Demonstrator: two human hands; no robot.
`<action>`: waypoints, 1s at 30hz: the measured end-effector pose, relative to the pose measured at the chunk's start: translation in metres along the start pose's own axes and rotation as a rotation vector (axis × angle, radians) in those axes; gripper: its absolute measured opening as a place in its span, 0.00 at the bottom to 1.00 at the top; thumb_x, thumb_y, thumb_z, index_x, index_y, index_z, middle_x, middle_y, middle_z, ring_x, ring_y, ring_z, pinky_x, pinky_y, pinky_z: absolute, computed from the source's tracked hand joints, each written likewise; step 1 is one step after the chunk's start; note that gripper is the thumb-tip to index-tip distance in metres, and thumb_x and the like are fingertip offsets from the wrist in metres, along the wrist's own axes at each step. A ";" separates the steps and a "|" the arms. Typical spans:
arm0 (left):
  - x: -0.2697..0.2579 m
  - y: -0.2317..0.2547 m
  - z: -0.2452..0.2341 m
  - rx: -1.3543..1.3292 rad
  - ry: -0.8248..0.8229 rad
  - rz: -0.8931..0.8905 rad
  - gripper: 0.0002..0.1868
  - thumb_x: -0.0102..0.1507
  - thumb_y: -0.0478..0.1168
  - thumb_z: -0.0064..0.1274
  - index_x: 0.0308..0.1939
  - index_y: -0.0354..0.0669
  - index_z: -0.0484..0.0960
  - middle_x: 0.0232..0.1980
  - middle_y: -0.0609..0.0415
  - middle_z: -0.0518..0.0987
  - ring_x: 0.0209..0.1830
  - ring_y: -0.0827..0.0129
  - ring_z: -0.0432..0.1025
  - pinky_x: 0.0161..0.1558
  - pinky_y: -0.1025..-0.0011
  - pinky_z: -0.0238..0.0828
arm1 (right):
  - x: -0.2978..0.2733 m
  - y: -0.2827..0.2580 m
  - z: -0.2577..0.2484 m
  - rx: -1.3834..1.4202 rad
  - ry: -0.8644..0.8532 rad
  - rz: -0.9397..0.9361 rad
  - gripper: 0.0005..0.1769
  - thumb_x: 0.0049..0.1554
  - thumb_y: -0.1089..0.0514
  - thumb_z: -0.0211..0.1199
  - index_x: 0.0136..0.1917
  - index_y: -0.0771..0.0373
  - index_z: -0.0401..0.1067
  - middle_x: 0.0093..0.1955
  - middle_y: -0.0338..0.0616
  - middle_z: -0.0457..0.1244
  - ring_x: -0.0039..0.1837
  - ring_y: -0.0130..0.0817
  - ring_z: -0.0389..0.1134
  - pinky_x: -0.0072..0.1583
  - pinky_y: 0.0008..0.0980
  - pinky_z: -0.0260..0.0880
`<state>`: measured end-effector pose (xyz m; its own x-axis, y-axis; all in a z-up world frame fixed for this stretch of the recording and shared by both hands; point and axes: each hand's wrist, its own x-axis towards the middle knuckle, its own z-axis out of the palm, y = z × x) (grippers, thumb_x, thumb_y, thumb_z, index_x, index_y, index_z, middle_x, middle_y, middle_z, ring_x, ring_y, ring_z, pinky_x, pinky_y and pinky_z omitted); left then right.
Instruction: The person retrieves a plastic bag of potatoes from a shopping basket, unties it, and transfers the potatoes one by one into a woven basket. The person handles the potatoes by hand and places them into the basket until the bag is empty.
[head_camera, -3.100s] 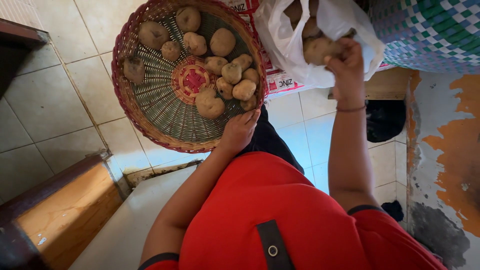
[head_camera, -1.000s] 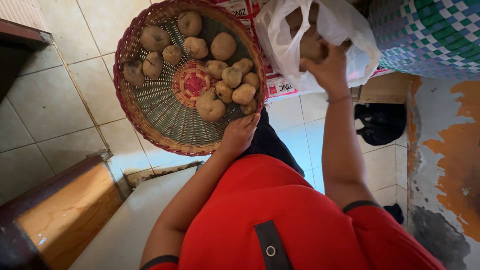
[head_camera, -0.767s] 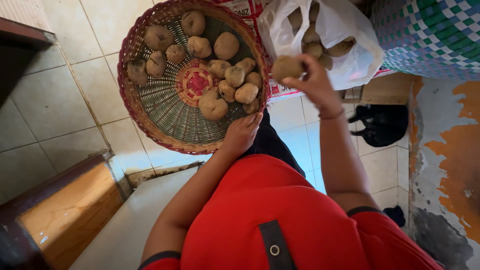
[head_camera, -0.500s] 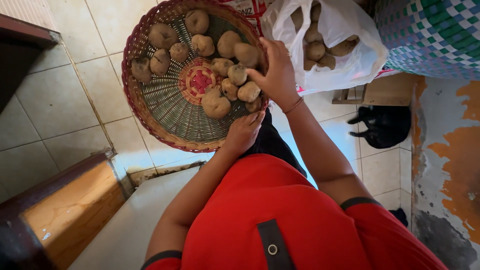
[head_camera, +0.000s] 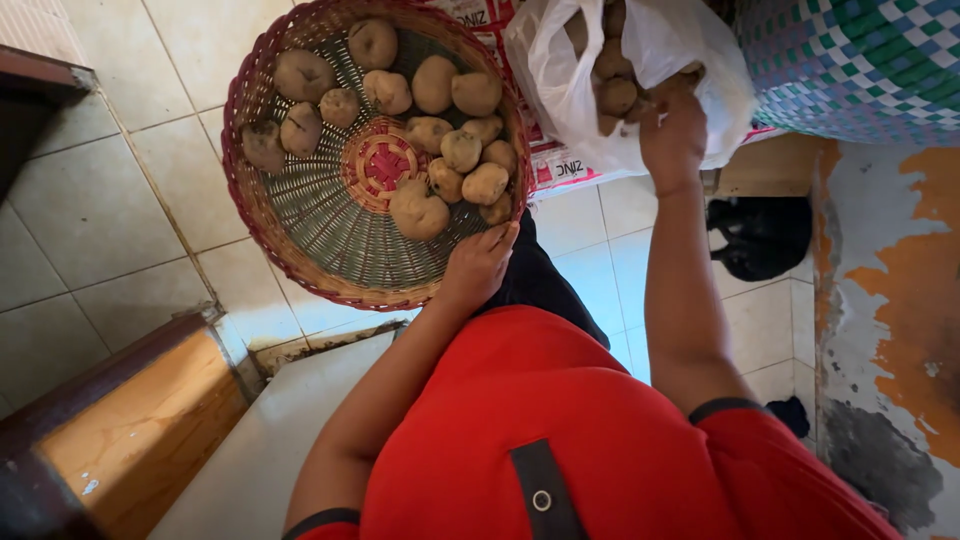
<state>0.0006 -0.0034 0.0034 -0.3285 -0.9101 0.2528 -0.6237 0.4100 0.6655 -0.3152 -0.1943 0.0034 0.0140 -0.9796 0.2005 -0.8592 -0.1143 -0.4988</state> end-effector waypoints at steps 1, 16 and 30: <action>0.001 0.000 -0.001 0.000 -0.005 -0.003 0.27 0.62 0.33 0.57 0.66 0.37 0.75 0.57 0.49 0.78 0.42 0.57 0.75 0.44 0.61 0.73 | 0.001 0.013 0.012 -0.067 -0.029 0.017 0.08 0.61 0.62 0.66 0.55 0.62 0.74 0.52 0.55 0.68 0.53 0.54 0.69 0.55 0.48 0.68; 0.005 0.000 -0.006 -0.034 0.017 0.008 0.27 0.62 0.32 0.56 0.66 0.36 0.75 0.60 0.49 0.79 0.44 0.57 0.76 0.45 0.62 0.73 | -0.009 0.048 0.039 -0.540 -0.393 -0.318 0.09 0.53 0.55 0.69 0.47 0.59 0.79 0.58 0.50 0.67 0.69 0.56 0.64 0.68 0.46 0.67; 0.002 -0.004 -0.001 -0.022 -0.045 0.018 0.27 0.63 0.34 0.57 0.66 0.36 0.75 0.58 0.49 0.79 0.44 0.56 0.76 0.46 0.61 0.73 | -0.041 -0.134 -0.022 0.339 -0.087 -0.059 0.34 0.52 0.56 0.79 0.65 0.64 0.64 0.59 0.54 0.62 0.60 0.50 0.67 0.61 0.44 0.70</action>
<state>0.0032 -0.0071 0.0016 -0.3709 -0.8989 0.2332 -0.6020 0.4240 0.6766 -0.2121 -0.1350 0.0804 0.1149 -0.9784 0.1718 -0.6375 -0.2053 -0.7426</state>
